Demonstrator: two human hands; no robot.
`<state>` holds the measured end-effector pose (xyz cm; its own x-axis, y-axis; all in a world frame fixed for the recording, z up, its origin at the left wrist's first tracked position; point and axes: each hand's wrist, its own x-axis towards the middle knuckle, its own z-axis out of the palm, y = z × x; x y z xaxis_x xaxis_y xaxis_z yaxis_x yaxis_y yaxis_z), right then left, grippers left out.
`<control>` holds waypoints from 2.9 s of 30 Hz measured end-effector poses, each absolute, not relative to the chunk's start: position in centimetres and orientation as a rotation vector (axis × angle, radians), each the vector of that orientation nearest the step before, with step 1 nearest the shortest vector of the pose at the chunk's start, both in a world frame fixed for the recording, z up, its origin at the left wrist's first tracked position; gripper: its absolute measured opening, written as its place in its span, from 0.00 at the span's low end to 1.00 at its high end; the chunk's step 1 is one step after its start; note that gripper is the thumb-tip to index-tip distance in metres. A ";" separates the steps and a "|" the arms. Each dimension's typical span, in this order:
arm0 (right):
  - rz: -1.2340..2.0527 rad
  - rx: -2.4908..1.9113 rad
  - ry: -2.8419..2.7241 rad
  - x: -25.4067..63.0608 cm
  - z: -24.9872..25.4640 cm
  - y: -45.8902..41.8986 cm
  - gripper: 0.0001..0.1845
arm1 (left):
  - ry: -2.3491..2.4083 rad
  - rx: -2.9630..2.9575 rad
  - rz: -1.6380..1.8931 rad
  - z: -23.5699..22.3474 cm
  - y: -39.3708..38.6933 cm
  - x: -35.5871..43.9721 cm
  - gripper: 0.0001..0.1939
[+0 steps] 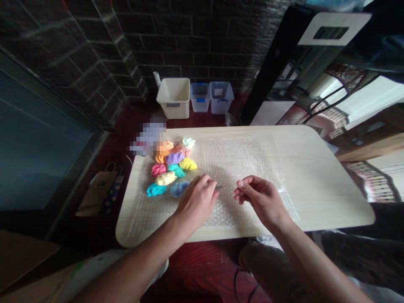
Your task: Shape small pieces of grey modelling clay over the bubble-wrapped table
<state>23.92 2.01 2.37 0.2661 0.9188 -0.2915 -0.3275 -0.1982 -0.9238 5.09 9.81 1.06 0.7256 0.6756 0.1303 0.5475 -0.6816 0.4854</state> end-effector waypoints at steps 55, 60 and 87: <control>1.194 -1.298 -0.984 21.9 2.5 0.4 0.07 | 0.659 2.105 0.853 2.8 8.7 1.1 0.03; 1.100 -1.319 -1.165 21.2 3.0 0.2 0.09 | 0.639 2.091 0.826 2.6 8.5 1.2 0.03; 1.041 -1.414 -1.335 20.7 3.0 -0.3 0.09 | 0.657 2.029 0.776 2.3 8.2 1.5 0.01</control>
